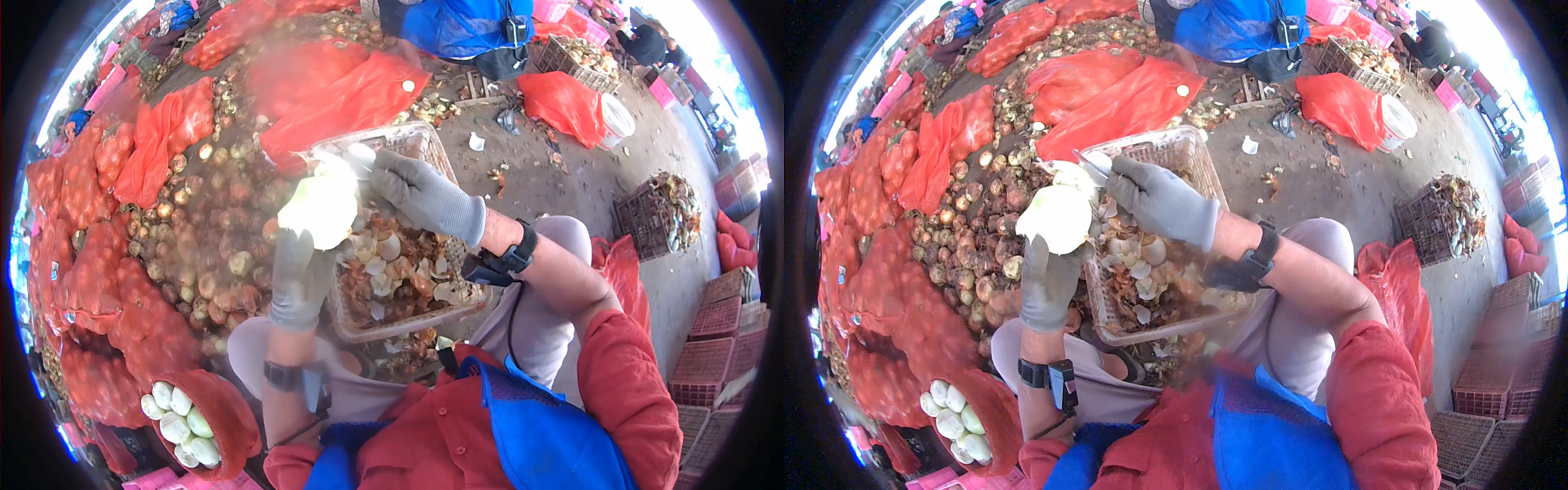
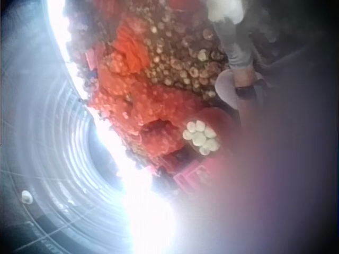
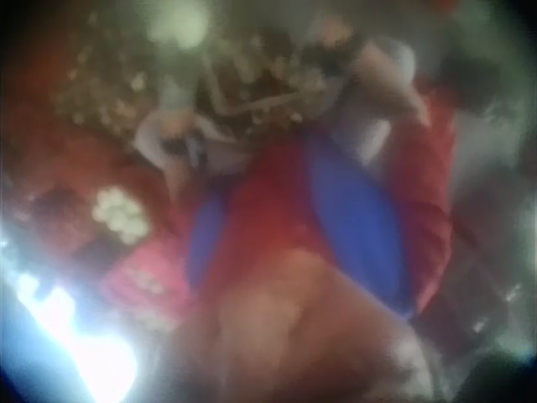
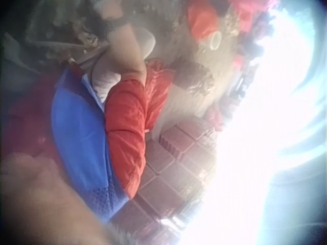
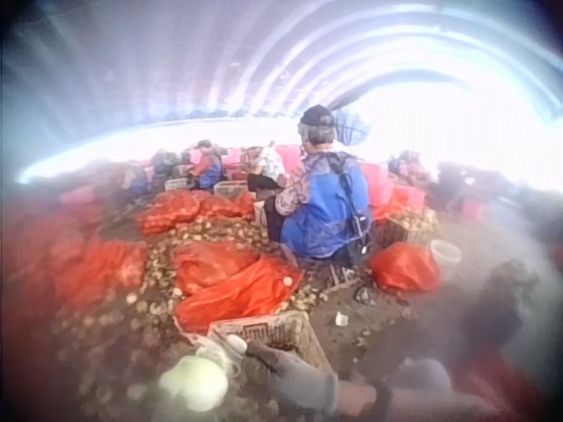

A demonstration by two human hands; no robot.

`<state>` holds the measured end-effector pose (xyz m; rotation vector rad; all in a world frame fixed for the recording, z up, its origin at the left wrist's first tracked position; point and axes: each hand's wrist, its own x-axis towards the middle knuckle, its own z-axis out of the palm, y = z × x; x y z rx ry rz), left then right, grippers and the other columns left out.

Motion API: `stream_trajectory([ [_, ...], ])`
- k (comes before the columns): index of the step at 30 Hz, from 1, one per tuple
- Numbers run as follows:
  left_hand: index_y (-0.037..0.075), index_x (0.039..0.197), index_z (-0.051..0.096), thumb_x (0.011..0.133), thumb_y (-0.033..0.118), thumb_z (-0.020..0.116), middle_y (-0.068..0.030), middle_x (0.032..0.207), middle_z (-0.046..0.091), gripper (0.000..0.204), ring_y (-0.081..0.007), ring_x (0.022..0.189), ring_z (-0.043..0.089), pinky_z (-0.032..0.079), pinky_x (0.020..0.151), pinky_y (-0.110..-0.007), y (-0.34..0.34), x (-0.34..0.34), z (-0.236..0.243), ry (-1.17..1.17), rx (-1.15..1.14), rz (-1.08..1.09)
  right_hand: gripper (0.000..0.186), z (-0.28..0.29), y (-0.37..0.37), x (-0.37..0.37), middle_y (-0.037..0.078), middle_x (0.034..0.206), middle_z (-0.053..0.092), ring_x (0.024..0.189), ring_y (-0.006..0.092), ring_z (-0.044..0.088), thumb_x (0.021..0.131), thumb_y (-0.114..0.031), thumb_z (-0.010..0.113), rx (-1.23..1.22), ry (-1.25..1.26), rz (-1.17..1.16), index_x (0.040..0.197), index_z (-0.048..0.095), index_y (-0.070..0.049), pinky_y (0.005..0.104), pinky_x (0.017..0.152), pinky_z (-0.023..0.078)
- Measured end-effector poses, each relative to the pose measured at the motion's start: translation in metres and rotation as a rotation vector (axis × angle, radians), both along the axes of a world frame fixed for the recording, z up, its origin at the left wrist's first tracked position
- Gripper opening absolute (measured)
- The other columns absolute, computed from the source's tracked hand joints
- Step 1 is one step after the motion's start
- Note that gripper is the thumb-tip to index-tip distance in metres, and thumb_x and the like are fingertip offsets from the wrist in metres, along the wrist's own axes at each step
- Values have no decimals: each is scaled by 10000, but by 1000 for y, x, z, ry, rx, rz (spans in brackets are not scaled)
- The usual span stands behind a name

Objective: The person peels onions using a paring knife and places the cleaned onions into a basket or a pile while sorting through large bags of produce.

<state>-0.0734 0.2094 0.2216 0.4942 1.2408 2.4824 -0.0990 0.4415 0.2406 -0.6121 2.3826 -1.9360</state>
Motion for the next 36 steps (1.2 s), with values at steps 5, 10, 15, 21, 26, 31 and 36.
stream_trajectory([
  [5, -14, 1463, 454, 837, 387, 829, -115, 1289, 643, 832, -204, 1114, 657, 569, 913, -308, 11, -8, -1, 128, -163, 239, 689, 48, -5, 31, 81, 992, 645, 887, 161, 642, 1030, -287, 634, 223, 96, -169, 1558, 313, 18, 339, 811, 538],
  [10, -3, 1451, 449, 820, 153, 801, -101, 1228, 658, 739, -187, 1094, 656, 552, 918, -307, 13, -7, 1, 193, -196, 227, 385, 50, -16, 34, 219, 1009, 659, 897, 378, 677, 858, -92, 655, 404, 172, 2, 1222, 557, -14, 432, 777, 535],
  [15, 23, 1411, 472, 802, -32, 700, -113, 1213, 658, 653, -214, 1101, 662, 566, 910, -333, 13, 1, 18, 384, -576, 270, 364, 30, -8, 27, 207, 920, 634, 876, 414, 646, 840, -57, 626, 433, 397, 14, 1196, 559, -18, 467, 780, 521],
  [21, 0, 1482, 410, 843, 85, 701, -156, 1253, 637, 708, -262, 1164, 655, 593, 904, -377, 17, 7, 20, 275, -164, 95, 315, 44, -1, 30, 180, 758, 627, 721, 434, 661, 892, -60, 565, 441, 302, 39, 1205, 533, -48, 513, 648, 516],
  [26, 16, 1485, 409, 882, 333, 781, -123, 1285, 587, 776, -236, 1150, 624, 518, 1006, -353, 22, -11, -7, 208, -98, 394, 243, 50, -10, 30, 164, 847, 639, 758, 254, 676, 867, -44, 602, 345, 141, -118, 1109, 584, -25, 383, 674, 510],
  [31, 12, 1362, 496, 808, 155, 810, -76, 1178, 600, 652, -190, 1076, 623, 514, 972, -326, 17, -15, -10, 312, -371, 408, 212, 60, -19, 33, 209, 751, 613, 732, 352, 688, 849, -116, 621, 314, 48, -91, 1029, 595, -7, 442, 646, 505],
  [36, 35, 1495, 437, 870, 501, 744, -100, 1390, 581, 838, -251, 1252, 577, 452, 1069, -412, 1, -5, 2, 229, -127, 139, 139, 42, 1, 1, 130, 726, 614, 671, 203, 618, 841, -87, 629, 306, 228, -179, 951, 646, -5, 365, 620, 472],
])
